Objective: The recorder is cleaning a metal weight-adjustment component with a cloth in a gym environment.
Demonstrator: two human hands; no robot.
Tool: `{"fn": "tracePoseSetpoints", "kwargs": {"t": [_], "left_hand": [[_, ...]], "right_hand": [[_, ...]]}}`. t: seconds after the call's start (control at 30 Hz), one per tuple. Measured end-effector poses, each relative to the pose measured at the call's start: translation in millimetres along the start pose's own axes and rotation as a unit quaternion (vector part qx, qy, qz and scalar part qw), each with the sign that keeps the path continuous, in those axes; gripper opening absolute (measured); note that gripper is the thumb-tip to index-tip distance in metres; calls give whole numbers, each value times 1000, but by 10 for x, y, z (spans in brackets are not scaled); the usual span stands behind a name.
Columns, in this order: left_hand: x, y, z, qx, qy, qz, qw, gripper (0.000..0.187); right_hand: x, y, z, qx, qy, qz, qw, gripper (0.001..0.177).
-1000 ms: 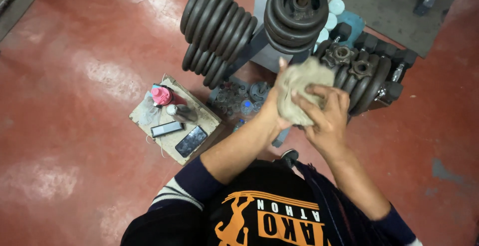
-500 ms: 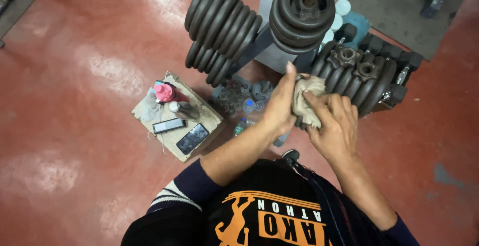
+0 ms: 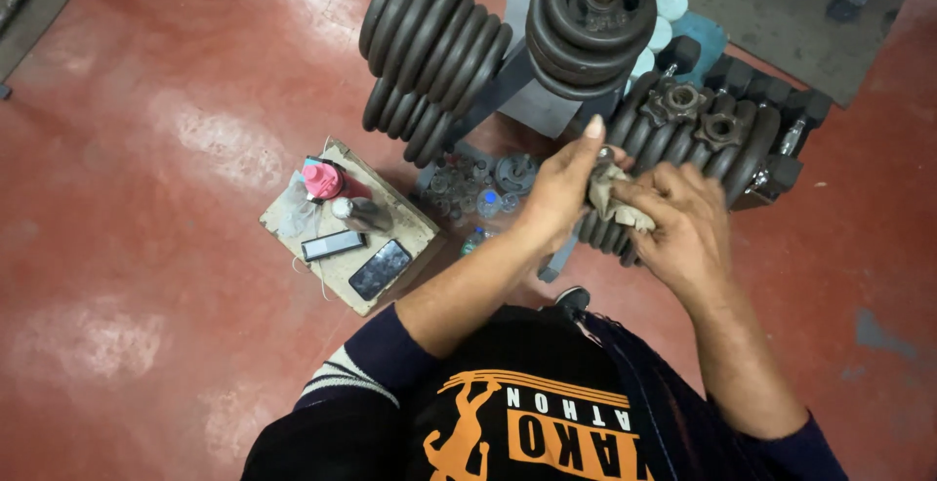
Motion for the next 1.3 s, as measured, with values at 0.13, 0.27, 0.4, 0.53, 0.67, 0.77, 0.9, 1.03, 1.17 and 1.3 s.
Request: {"fn": "tracePoseSetpoints", "kwargs": {"t": [0.13,0.27,0.4,0.53,0.67,0.77,0.9,1.03,1.17,1.3], "left_hand": [[-46,67,117,46,211,-8,976,60],[-282,126,503,229,241,23,943,61],[-282,36,392,305,222,35,926,48],[-202,53,318,278,250,-11,927,47],[-203,-136,426,235,181,-32,955,48],[-125,-294,251,167,141,-91,972,46],[-240,-420,349,153,102,-169,968,51],[-376,-504,570,142,-22,-226,963,58],[-179,-799,443,-94,-231,-139,958,48],[-120,-861,283,-109,-155,-73,979,41]], "right_hand": [[76,-55,-124,88,11,-20,996,40],[45,14,-115,-124,-226,-201,945,21],[153,-198,62,-162,-108,-178,965,27],[180,-117,126,-136,-57,-58,987,46],[100,83,-124,-112,-86,-156,978,32],[32,22,-501,-212,-180,-176,944,29],[169,-212,-927,-520,-429,-194,713,34],[152,-76,-1073,-458,-359,-111,806,38],[-59,175,-1288,-490,-400,-140,762,36],[-120,205,-1438,-552,-407,-132,716,35]]}}
Point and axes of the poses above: each hand's wrist, its own x-axis away from the middle knuckle, its own y-axis out of the back of the hand, z = x × y, the point moved 5 cm from there along -x, towards the middle knuckle, and after that the axes turned 12 degrees about -z, right-handed, at the moved point
